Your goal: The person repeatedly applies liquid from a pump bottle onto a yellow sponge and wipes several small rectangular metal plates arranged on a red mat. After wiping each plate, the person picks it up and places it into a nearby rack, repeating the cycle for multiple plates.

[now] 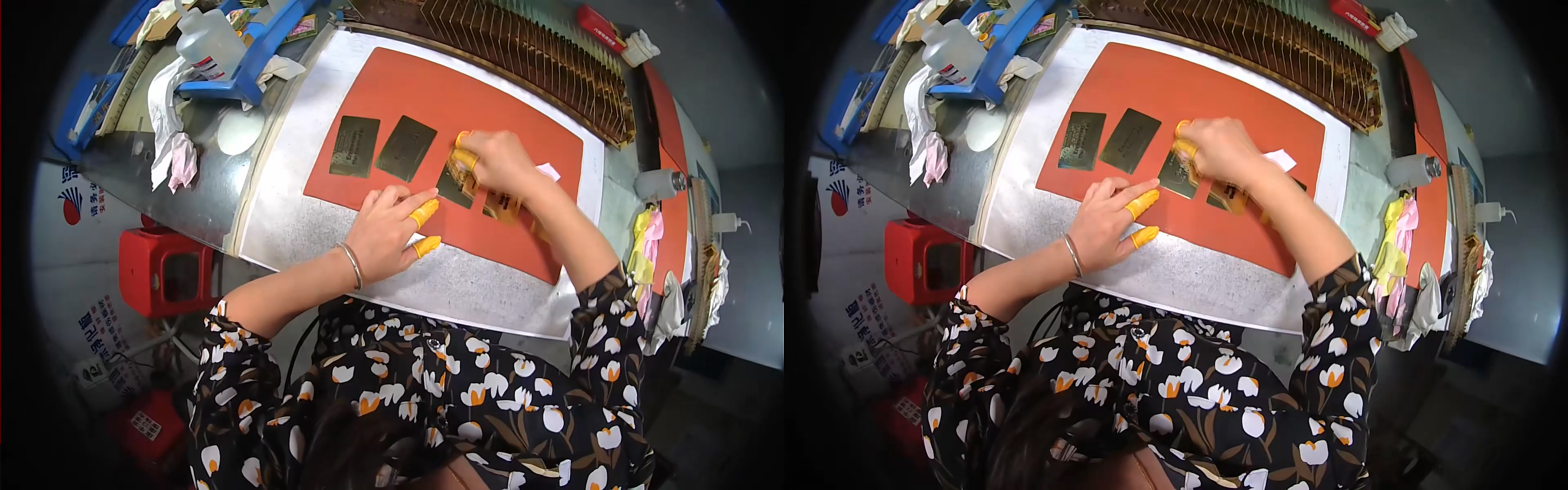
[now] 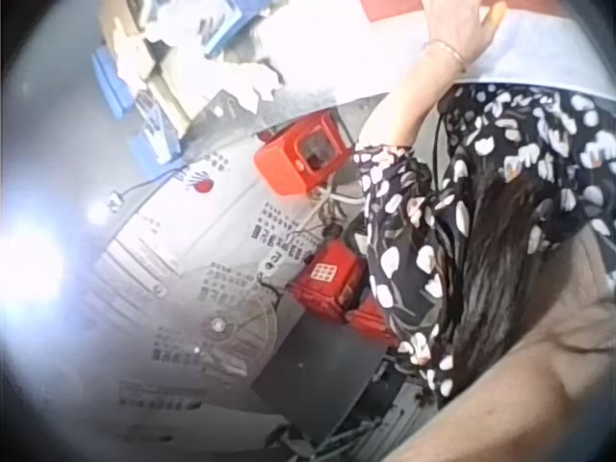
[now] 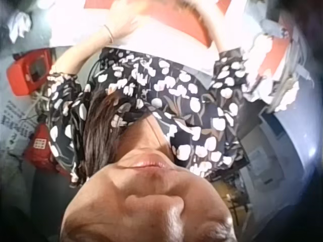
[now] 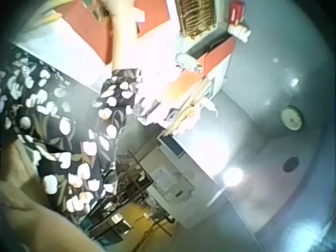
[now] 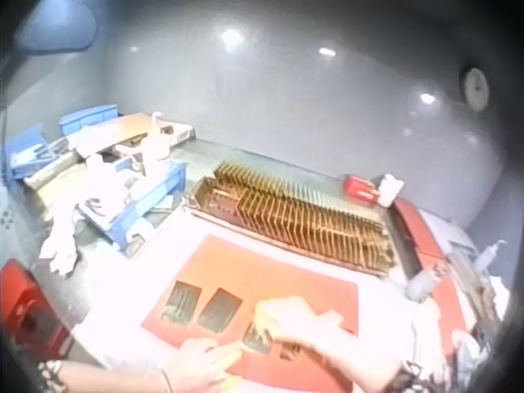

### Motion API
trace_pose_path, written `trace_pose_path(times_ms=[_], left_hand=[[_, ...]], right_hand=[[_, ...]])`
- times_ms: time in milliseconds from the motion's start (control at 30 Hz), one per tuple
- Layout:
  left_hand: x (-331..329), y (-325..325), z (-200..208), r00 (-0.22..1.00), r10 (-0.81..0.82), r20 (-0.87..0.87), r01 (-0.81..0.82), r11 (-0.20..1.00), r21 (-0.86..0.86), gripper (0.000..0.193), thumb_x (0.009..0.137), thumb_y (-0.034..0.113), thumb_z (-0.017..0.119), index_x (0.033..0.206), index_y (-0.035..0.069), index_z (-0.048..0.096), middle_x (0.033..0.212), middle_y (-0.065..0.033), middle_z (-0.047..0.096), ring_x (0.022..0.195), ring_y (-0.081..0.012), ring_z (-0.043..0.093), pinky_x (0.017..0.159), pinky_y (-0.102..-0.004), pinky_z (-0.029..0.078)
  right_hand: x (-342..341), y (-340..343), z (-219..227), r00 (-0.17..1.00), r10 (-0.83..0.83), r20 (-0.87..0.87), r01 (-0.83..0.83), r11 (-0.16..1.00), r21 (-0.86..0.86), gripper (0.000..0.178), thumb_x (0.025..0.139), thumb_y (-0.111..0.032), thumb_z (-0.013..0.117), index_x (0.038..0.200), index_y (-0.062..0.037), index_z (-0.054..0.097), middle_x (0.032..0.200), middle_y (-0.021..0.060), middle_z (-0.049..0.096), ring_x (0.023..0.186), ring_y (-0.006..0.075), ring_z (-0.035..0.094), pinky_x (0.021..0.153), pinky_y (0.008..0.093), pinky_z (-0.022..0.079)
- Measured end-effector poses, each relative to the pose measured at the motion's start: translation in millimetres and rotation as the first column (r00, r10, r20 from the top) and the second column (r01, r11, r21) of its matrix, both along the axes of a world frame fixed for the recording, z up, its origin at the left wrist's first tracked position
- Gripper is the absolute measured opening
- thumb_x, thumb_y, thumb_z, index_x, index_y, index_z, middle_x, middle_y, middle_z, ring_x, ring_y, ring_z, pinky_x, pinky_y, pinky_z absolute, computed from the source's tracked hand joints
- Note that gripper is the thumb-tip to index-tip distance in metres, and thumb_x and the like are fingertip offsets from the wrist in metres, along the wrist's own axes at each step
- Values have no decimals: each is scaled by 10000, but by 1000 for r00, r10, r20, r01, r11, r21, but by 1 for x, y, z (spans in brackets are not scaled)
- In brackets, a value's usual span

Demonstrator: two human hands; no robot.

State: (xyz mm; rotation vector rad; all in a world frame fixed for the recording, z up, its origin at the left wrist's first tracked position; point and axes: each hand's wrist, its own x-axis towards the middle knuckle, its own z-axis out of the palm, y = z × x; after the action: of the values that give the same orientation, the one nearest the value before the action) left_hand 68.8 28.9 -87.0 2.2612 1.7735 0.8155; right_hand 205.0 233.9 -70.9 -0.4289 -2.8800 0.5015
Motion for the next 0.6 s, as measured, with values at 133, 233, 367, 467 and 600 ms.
trace_pose_path(times_ms=[133, 233, 367, 467, 600], left_hand=[[0, 0, -2, 1000, 18, 6, -18, 1000, 7, 429, 772, 259, 669, 1118, 21, 578, 1291, -66, 509, 983, -269, 473, 825, -378, 382], [-2, 2, -2, 1000, 20, 5, -20, 1000, 23, 428, 771, 255, 672, 1118, 23, 579, 1290, -61, 511, 984, -268, 475, 825, -378, 384], [-1, 0, -4, 1000, 25, 4, -25, 999, 28, 428, 773, 251, 671, 1127, 28, 579, 1292, -49, 509, 990, -263, 476, 833, -379, 384], [0, 1, -3, 1000, 22, -8, -22, 1000, 13, 425, 775, 262, 666, 1121, 27, 584, 1290, -51, 512, 992, -264, 475, 839, -379, 383], [-2, 1, -2, 1000, 26, -1, -26, 1000, 3, 424, 777, 264, 661, 1122, 30, 583, 1286, -52, 516, 996, -259, 474, 852, -376, 378]], right_hand=[[0, -30, -2, 989, 147, 27, -147, 989, 9, 47, 736, -82, 581, 771, -54, 568, 705, 120, 621, 669, 324, 606, 567, 444, 460], [-4, -8, 5, 997, -44, 61, 48, 996, -74, 67, 723, -89, 592, 765, -48, 560, 712, 126, 615, 676, 329, 599, 570, 435, 459], [-4, -24, 2, 999, 9, 34, -9, 1000, 20, 83, 688, -96, 604, 759, -60, 579, 720, 126, 628, 666, 339, 605, 582, 438, 468], [-4, -15, 10, 983, -149, 111, 154, 988, -29, 122, 650, -110, 622, 762, -77, 589, 726, 125, 626, 675, 335, 613, 585, 450, 475], [18, -16, -1, 993, 94, 74, -101, 989, 108, 120, 662, -80, 598, 781, -74, 587, 699, 136, 603, 654, 328, 604, 571, 443, 471]])
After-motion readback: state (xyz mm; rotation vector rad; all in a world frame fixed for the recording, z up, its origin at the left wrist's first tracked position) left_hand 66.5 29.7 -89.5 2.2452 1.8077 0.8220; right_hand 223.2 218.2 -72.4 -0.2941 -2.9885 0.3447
